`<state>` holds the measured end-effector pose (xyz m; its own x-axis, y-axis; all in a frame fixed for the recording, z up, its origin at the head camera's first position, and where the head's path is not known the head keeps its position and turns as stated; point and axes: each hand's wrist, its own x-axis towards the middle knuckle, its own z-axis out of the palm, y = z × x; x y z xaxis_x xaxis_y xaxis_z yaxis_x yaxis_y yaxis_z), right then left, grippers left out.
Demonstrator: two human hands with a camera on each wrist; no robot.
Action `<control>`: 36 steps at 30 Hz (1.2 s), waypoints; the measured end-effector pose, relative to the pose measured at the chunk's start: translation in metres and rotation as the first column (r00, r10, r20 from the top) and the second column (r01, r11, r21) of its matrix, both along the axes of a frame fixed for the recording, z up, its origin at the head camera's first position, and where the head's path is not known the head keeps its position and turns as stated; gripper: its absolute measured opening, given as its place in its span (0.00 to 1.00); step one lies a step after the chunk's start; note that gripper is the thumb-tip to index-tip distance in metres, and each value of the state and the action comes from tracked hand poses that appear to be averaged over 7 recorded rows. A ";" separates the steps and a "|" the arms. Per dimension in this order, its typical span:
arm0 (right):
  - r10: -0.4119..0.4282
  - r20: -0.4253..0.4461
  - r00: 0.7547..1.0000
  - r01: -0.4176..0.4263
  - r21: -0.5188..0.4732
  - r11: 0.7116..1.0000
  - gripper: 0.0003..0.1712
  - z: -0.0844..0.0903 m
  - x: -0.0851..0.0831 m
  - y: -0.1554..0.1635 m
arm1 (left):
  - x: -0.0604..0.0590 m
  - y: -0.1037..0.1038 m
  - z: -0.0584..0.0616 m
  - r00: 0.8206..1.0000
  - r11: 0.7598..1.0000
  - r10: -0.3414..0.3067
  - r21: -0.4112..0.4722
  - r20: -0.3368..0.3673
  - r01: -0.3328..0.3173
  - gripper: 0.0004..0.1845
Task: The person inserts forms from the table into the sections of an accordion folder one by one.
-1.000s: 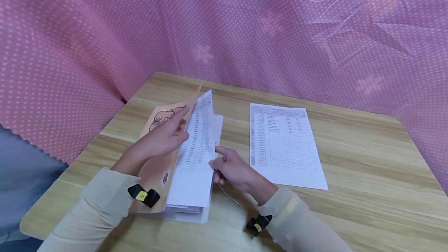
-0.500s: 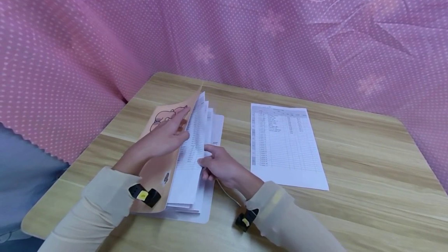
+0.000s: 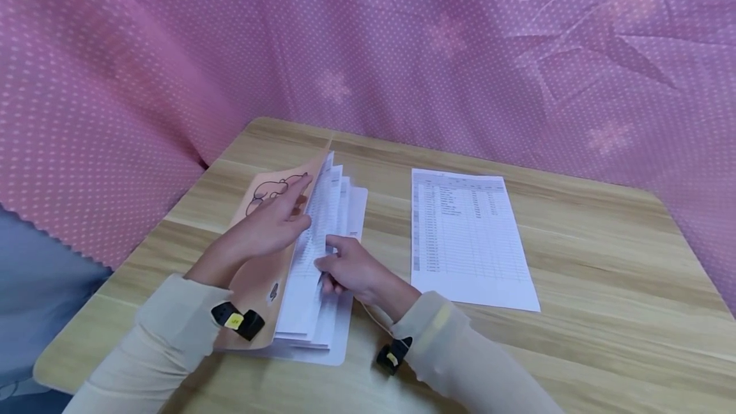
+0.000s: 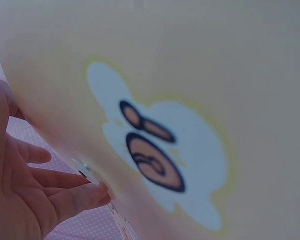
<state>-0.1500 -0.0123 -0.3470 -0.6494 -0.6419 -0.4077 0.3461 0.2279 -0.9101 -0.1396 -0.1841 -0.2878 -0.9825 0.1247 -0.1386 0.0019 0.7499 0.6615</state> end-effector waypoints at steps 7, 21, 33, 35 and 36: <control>-0.027 0.002 1.000 0.027 0.042 0.999 0.23 0.001 -0.001 0.003 | 0.000 0.000 0.000 1.000 1.000 0.012 0.003 0.018 -0.012 0.38; -0.017 -0.001 1.000 0.017 0.066 0.998 0.27 0.001 -0.002 0.010 | 0.000 0.001 -0.001 1.000 1.000 0.006 0.010 0.011 -0.007 0.38; -0.080 -0.045 0.996 0.084 0.093 0.992 0.28 -0.005 -0.013 0.074 | 0.000 0.000 -0.002 1.000 1.000 0.005 0.027 0.005 -0.005 0.39; -0.122 -0.046 0.991 0.127 0.124 0.984 0.28 -0.006 -0.016 0.088 | 0.000 0.000 -0.002 1.000 0.999 0.002 0.033 0.004 -0.002 0.39; -0.142 -0.048 0.989 0.147 0.140 0.979 0.28 -0.007 -0.018 0.095 | 0.000 0.000 -0.002 1.000 0.999 0.001 0.034 0.003 -0.001 0.39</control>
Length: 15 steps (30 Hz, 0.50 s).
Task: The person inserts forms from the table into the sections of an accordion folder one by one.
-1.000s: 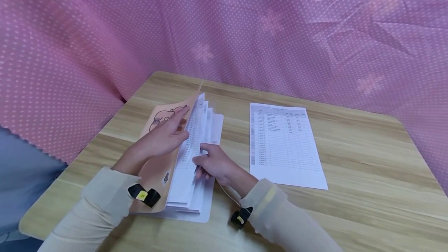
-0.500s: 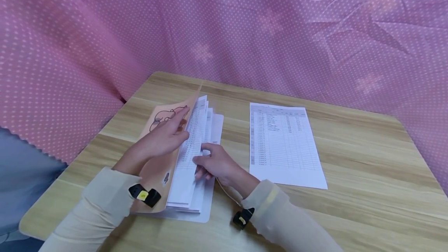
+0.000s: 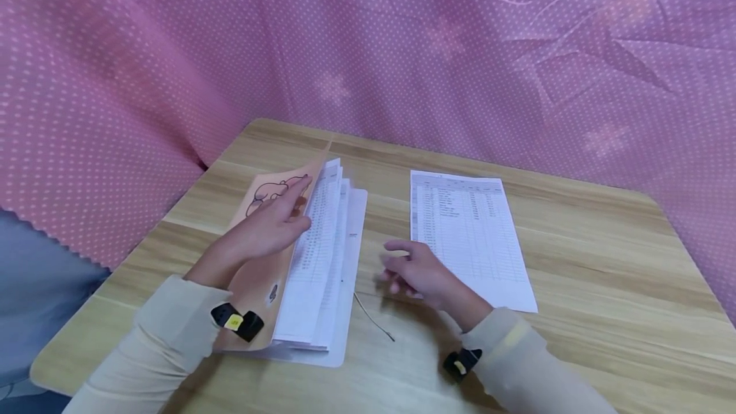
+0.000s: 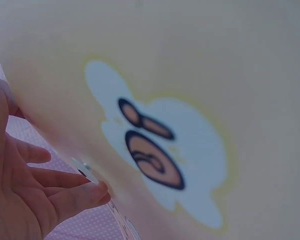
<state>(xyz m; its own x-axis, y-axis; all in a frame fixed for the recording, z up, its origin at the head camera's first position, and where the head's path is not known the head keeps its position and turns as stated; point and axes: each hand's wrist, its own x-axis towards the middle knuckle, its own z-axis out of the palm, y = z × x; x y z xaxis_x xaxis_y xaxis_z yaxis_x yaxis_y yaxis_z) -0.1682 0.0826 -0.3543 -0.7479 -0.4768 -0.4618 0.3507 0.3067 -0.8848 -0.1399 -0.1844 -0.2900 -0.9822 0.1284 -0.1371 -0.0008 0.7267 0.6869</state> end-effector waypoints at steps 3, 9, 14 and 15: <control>-0.047 -0.017 0.999 0.048 0.053 0.997 0.27 -0.002 -0.007 0.020 | 0.000 0.000 0.000 1.000 1.000 -0.003 -0.003 -0.007 0.003 0.39; -0.081 -0.066 0.995 0.091 0.164 0.982 0.26 -0.005 -0.020 0.053 | 0.000 0.001 0.001 1.000 1.000 -0.003 -0.002 -0.015 0.003 0.39; -0.113 -0.071 0.991 0.126 0.233 0.964 0.27 -0.006 -0.029 0.074 | 0.000 0.002 0.001 1.000 1.000 -0.001 -0.003 -0.015 0.001 0.38; -0.120 -0.075 0.990 0.135 0.243 0.961 0.27 -0.007 -0.031 0.078 | 0.000 0.002 0.001 1.000 1.000 -0.001 -0.005 -0.016 0.001 0.38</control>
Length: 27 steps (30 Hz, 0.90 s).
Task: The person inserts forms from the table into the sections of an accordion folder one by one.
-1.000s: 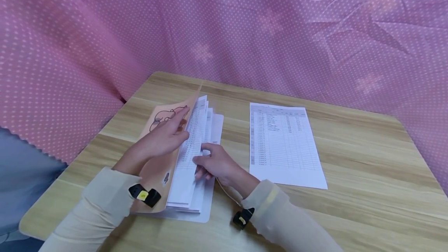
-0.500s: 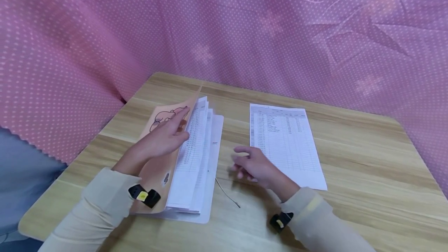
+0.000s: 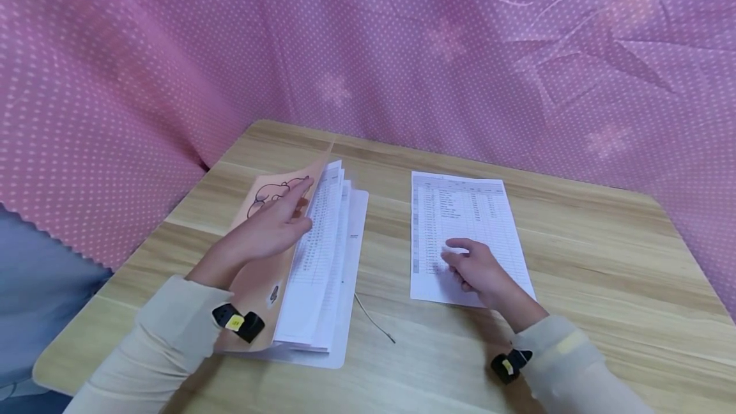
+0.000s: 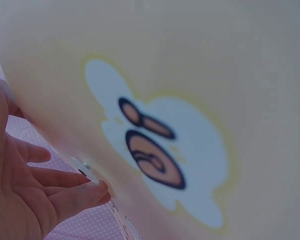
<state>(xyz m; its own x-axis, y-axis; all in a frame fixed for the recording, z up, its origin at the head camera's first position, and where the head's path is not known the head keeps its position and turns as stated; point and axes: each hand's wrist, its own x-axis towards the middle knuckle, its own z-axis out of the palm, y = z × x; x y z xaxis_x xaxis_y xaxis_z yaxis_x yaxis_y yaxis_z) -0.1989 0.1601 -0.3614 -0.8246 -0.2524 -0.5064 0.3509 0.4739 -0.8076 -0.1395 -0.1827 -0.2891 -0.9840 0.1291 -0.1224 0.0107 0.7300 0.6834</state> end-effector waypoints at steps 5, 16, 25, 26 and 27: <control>-0.037 -0.019 0.999 0.037 0.041 0.998 0.29 -0.006 -0.006 0.018 | 0.000 0.000 -0.001 1.000 1.000 0.001 0.002 0.000 -0.001 0.39; -0.083 -0.090 0.992 0.097 0.164 0.982 0.29 -0.008 -0.012 0.053 | -0.001 -0.001 -0.002 1.000 1.000 0.006 -0.009 0.005 -0.006 0.38; -0.044 -0.175 0.984 0.098 0.315 0.944 0.30 -0.011 -0.011 0.083 | -0.001 -0.001 -0.003 1.000 1.000 0.007 -0.002 0.004 -0.007 0.39; -0.042 -0.178 0.983 0.099 0.326 0.940 0.30 -0.011 -0.011 0.085 | -0.001 -0.001 -0.003 1.000 1.000 0.006 -0.001 0.002 -0.006 0.38; -0.040 -0.180 0.983 0.100 0.338 0.936 0.30 -0.011 -0.011 0.087 | -0.001 -0.001 -0.003 1.000 1.000 0.006 0.001 0.001 -0.006 0.38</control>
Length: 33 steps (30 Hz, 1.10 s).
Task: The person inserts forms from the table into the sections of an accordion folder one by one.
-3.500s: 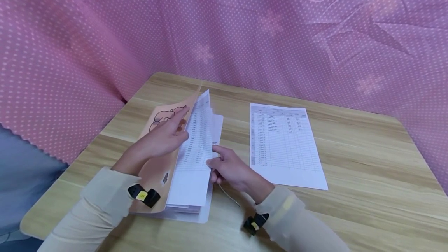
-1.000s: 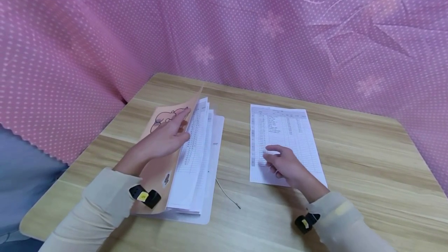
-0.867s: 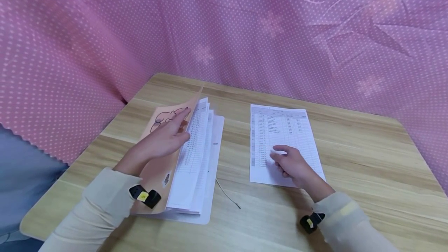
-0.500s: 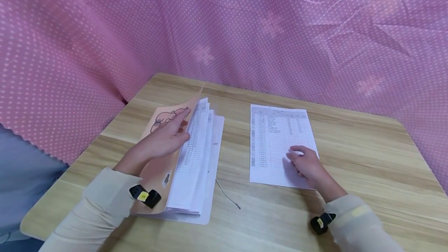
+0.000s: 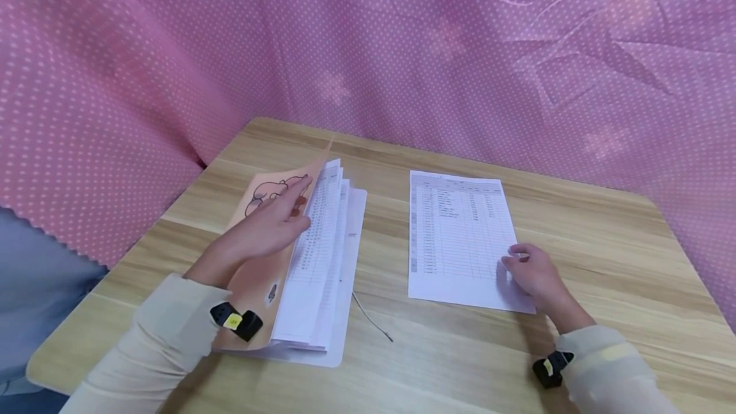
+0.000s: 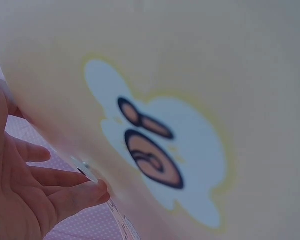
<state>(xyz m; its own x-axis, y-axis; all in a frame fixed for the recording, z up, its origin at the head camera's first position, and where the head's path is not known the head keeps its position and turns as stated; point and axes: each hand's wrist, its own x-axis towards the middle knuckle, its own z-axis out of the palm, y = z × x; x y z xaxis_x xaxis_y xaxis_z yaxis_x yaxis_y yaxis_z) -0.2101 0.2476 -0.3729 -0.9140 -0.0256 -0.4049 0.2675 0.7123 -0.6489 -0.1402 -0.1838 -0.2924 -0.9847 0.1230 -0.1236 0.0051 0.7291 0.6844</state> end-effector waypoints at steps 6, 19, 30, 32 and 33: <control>-0.005 -0.068 0.998 0.011 0.083 0.996 0.30 -0.005 -0.003 0.010 | 0.002 0.001 0.001 1.000 1.000 0.007 0.003 0.009 -0.007 0.38; -0.003 -0.088 0.996 0.016 0.147 0.989 0.28 -0.002 -0.007 0.010 | 0.001 0.000 0.001 1.000 1.000 0.007 -0.002 0.009 -0.007 0.38; 0.000 -0.085 0.996 0.014 0.169 0.985 0.28 0.000 -0.008 0.008 | 0.001 0.000 0.001 1.000 1.000 0.003 0.008 0.012 -0.004 0.39; 0.001 -0.081 0.997 0.014 0.183 0.983 0.30 0.000 -0.008 0.008 | 0.001 0.000 0.001 1.000 1.000 0.002 0.013 0.011 -0.002 0.38; 0.001 -0.075 0.997 0.013 0.187 0.982 0.32 0.000 -0.008 0.009 | 0.001 0.000 0.001 1.000 1.000 0.003 0.014 0.011 -0.003 0.38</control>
